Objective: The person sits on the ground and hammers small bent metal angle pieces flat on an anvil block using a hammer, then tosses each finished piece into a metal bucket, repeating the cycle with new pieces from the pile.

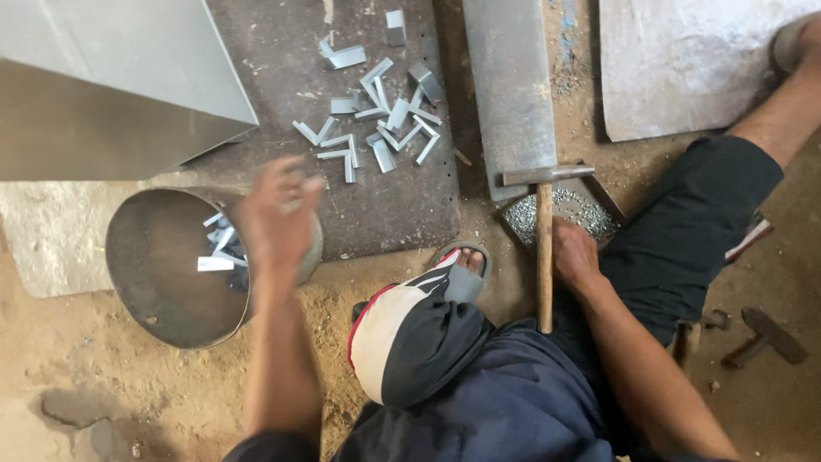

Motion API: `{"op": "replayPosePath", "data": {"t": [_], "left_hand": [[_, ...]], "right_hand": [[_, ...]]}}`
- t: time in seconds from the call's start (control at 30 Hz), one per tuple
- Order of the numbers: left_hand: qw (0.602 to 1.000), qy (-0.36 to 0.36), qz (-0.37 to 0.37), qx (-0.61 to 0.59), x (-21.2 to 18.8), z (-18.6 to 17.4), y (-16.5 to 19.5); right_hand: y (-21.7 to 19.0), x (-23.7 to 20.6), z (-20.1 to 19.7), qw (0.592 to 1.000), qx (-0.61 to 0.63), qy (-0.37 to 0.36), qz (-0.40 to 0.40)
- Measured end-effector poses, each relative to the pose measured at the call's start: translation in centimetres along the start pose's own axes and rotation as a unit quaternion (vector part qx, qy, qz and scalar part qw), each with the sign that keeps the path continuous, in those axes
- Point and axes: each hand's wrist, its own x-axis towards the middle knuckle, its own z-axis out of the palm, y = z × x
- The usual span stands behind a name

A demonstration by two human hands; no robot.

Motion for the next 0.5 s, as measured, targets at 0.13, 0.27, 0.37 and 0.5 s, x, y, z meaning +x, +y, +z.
{"op": "replayPosePath", "data": {"t": [0.13, 0.27, 0.37, 0.5], "left_hand": [[0.990, 0.099, 0.087, 0.056, 3.1, 8.5, -1.4], [0.975, 0.184, 0.082, 0.094, 4.3, 12.5, -3.1], [0.989, 0.144, -0.006, 0.046, 3.7, 13.0, -4.2], [0.977, 0.159, 0.024, -0.141, 2.0, 11.4, -3.5]], "right_hand": [[0.0, -0.4, -0.9, 0.987, 0.107, 0.043, 0.113], [0.7, -0.9, -1.9, 0.973, 0.200, 0.065, 0.097], [1.3, -0.9, -2.5, 0.955, 0.250, 0.060, 0.150], [1.1, -0.7, -3.2, 0.937, 0.286, 0.080, 0.186]]}}
